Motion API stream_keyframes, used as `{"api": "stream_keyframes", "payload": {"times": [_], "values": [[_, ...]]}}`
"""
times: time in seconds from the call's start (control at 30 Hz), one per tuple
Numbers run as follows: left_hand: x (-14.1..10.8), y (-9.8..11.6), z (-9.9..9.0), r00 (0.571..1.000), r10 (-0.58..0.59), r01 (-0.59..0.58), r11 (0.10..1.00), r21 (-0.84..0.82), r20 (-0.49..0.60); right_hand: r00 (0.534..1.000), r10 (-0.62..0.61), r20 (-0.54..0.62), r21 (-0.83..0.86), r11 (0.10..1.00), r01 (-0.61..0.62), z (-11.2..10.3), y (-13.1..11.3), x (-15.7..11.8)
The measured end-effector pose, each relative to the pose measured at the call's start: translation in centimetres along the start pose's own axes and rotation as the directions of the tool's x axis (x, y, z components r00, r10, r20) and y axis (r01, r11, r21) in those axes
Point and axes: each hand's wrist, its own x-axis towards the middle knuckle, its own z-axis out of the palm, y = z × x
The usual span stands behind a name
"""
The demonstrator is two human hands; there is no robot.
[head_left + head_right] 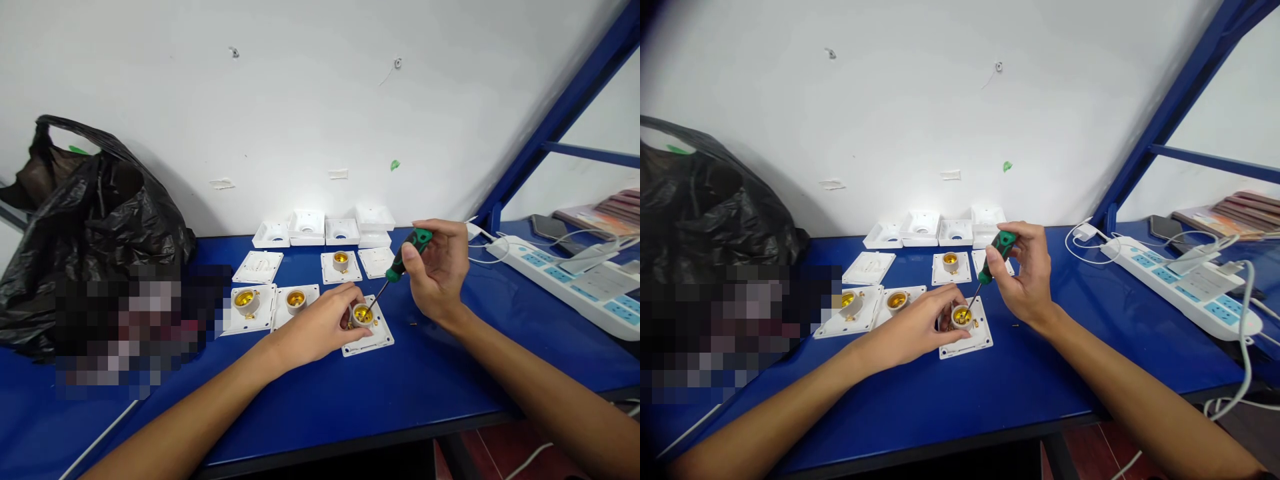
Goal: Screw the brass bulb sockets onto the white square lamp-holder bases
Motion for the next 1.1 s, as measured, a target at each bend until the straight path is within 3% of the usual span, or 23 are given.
{"api": "stream_keyframes", "payload": {"times": [0.37, 1.1], "values": [[0.11, 0.6, -0.2, 1.0, 0.003, -0.003, 1.0, -0.019, 0.008, 0.993, 0.09, 0.073, 0.021, 0.996, -0.092, 0.28, 0.3, -0.69], [0.05, 0.34, -0.17, 1.0, -0.014, 0.015, 0.999, -0.028, 0.007, 0.995, -0.033, 0.09, -0.001, 0.999, 0.033, 0.29, 0.19, -0.63]]}}
